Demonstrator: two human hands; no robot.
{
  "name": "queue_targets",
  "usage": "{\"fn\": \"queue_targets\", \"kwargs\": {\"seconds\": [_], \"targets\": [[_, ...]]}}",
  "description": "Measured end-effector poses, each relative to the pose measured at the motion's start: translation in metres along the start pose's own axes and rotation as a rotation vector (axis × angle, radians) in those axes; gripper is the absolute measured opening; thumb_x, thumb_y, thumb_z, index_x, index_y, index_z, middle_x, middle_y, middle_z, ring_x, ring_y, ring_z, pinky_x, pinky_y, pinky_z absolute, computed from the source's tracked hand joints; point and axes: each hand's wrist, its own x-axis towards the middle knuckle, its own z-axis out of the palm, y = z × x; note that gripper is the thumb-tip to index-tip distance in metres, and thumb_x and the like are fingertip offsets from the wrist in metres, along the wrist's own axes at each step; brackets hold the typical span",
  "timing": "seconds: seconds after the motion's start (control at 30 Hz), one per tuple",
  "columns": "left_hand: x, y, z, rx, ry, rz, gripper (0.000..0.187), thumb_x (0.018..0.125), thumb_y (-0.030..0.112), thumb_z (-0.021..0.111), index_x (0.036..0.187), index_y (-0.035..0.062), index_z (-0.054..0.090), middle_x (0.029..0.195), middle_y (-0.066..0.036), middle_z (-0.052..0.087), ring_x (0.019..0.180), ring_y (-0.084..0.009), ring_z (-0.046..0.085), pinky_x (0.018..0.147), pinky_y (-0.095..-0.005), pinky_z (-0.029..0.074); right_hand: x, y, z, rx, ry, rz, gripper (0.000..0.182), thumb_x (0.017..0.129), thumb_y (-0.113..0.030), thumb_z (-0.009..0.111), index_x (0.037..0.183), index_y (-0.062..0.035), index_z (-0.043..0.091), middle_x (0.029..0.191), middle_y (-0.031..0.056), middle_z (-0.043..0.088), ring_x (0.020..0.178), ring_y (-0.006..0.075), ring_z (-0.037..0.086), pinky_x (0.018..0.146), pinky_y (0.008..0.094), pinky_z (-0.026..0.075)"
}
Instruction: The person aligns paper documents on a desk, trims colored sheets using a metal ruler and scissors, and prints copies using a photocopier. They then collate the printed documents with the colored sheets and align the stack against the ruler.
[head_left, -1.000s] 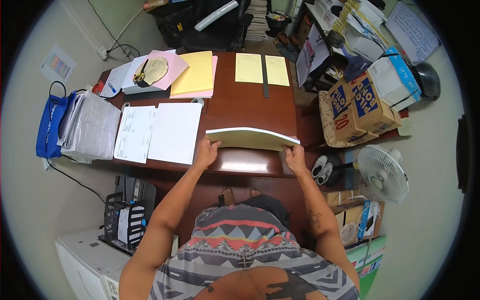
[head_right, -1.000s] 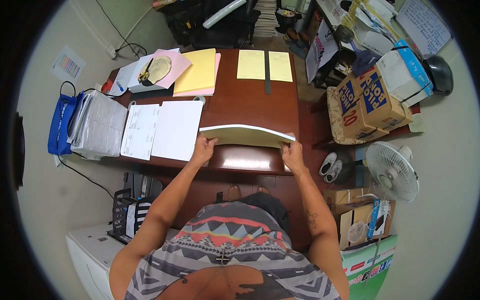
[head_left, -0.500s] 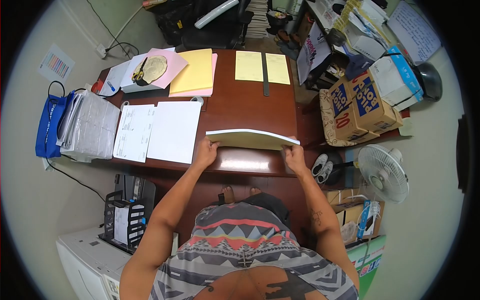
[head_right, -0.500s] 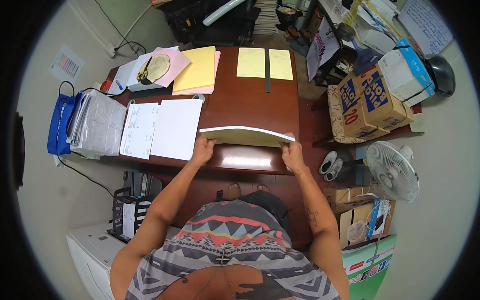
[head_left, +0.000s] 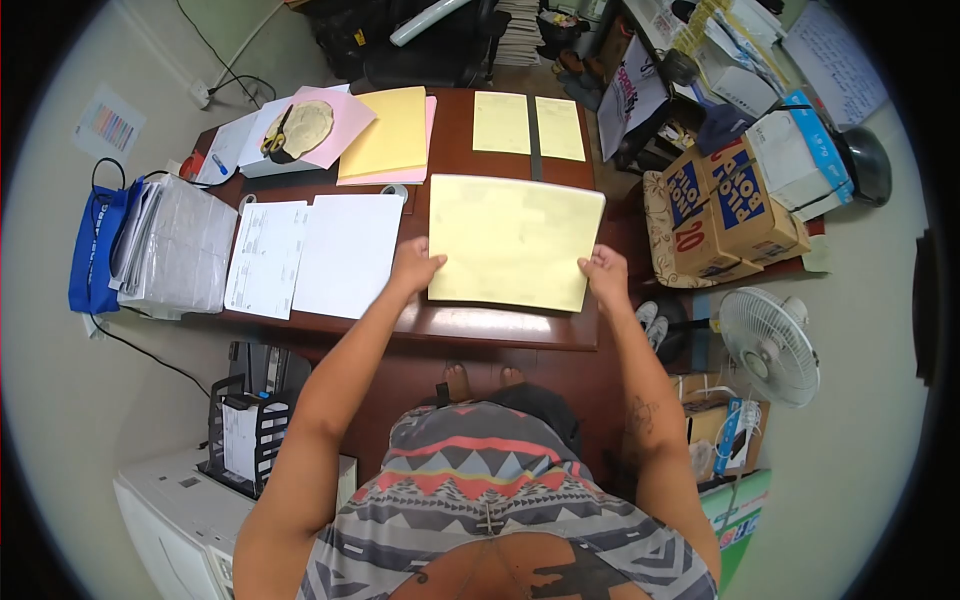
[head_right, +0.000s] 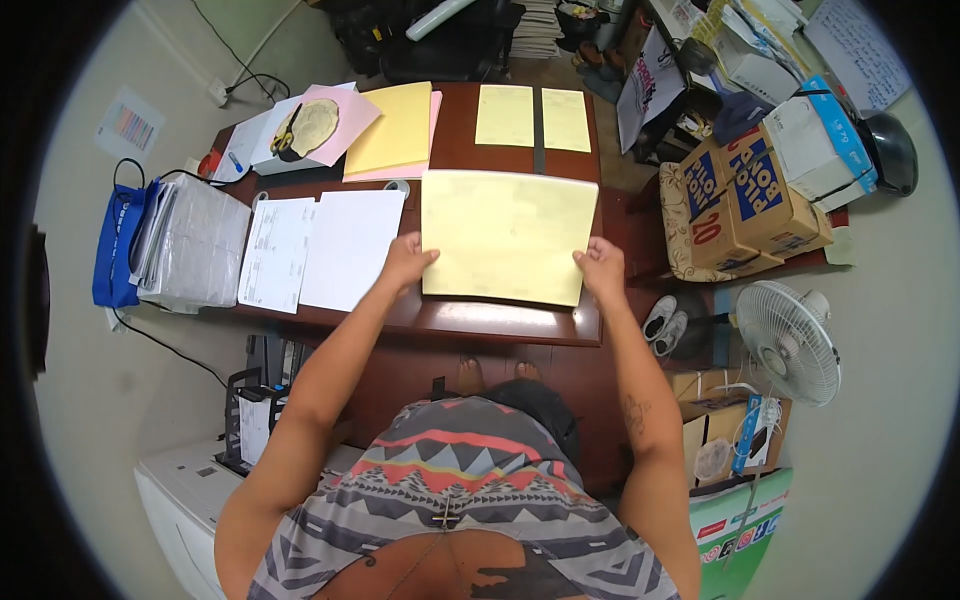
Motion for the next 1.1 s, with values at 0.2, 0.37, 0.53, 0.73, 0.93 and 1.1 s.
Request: {"fn": "queue_targets", "kwargs": {"seconds": [0.2,0.37,0.53,0.73,0.93,1.1], "targets": [[0.07,0.074,0.011,0.114,-0.002,-0.211,0.011,0.081,0.001,0.074,0.08,0.0001,0.064,0.074,-0.005,0.061,0.061,-0.0116,0.052,0.052,-0.0318,0.042,0.083,-0.026,-0.014,-0.173,0.075,0.105,0.012,0.083,0.003,0.065,0.094,0.0051,0.069,0.085,0.0062,0.07,0.069,0.0114,0.063,0.065,0.0254,0.05],[0.157,0.113,0.02,0.129,0.058,-0.123,0.012,0.081,0.002,0.075,0.077,0.0023,0.063,0.071,-0.004,0.059,0.058,-0.0104,0.048,0.05,-0.0314,0.039,0.174,-0.063,-0.021,-0.085,0.081,0.011,0.018,0.082,0.003,0.065,0.098,0.0068,0.07,0.088,0.0089,0.071,0.073,0.0135,0.065,0.067,0.0269,0.051],[0.241,0.14,0.042,0.137,0.153,-0.106,0.022,0.083,0.005,0.075,0.103,-0.0003,0.067,0.095,-0.009,0.071,0.077,-0.0156,0.064,0.066,-0.0296,0.051,0.288,-0.063,-0.026,-0.126,0.085,-0.074,0.02,0.082,0.002,0.068,0.102,0.0039,0.07,0.09,0.008,0.072,0.072,0.013,0.065,0.067,0.0269,0.052],[0.341,0.099,0.046,0.417,0.138,0.004,0.027,0.09,0.024,0.072,0.1,0.0006,0.064,0.086,-0.004,0.064,0.072,-0.0139,0.054,0.07,-0.0311,0.048,0.388,-0.024,-0.021,-0.195,0.064,-0.087,0.023,0.087,-0.001,0.067,0.11,0.0043,0.067,0.093,0.0077,0.072,0.075,0.0127,0.066,0.069,0.0262,0.053],[0.331,0.129,0.068,0.127,0.313,-0.068,0.021,0.086,0.0,0.071,0.107,-0.0036,0.068,0.109,-0.016,0.07,0.099,-0.0235,0.068,0.09,-0.0372,0.054,0.436,0.001,-0.018,-0.28,0.024,-0.115,0.028,0.09,-0.01,0.066,0.116,0.0001,0.066,0.097,0.0062,0.071,0.078,0.0128,0.066,0.071,0.0264,0.052],[0.352,0.104,0.073,0.108,0.329,-0.107,0.022,0.084,0.001,0.074,0.105,-0.004,0.068,0.106,-0.017,0.07,0.095,-0.0242,0.068,0.084,-0.0375,0.056,0.464,0.03,-0.025,-0.242,0.069,-0.118,0.031,0.088,-0.009,0.067,0.118,-0.0005,0.067,0.1,0.0068,0.071,0.083,0.0128,0.066,0.077,0.0261,0.051]]}}
